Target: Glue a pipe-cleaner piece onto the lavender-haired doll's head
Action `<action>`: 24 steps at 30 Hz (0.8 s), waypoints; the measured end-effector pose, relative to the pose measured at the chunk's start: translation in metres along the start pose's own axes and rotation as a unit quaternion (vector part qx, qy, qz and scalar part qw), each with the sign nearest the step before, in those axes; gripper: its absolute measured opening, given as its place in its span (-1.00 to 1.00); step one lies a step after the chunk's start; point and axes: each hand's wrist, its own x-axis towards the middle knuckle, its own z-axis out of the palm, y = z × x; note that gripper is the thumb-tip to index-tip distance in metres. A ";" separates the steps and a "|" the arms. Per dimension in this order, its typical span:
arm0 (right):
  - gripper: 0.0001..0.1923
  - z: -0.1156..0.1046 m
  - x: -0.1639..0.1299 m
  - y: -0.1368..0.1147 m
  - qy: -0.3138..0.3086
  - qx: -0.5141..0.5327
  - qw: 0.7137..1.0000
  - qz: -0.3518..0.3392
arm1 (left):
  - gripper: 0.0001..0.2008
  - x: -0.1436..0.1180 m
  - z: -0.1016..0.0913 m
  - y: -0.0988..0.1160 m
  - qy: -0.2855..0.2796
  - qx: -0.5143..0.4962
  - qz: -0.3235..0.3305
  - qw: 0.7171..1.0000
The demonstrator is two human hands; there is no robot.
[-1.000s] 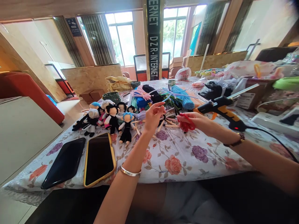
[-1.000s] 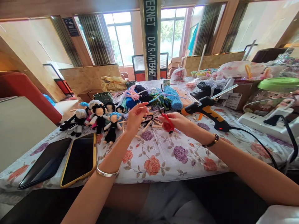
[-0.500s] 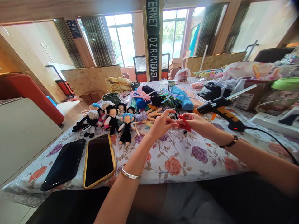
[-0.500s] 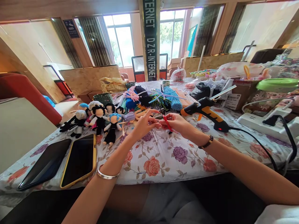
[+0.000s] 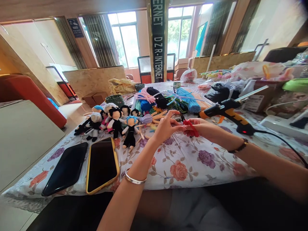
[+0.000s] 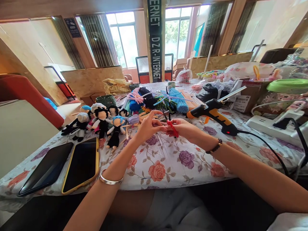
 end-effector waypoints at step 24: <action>-0.41 0.017 -0.001 0.012 0.146 0.018 0.978 -0.147 | -0.71 0.000 -0.003 0.006 0.069 -0.225 -0.122 0.964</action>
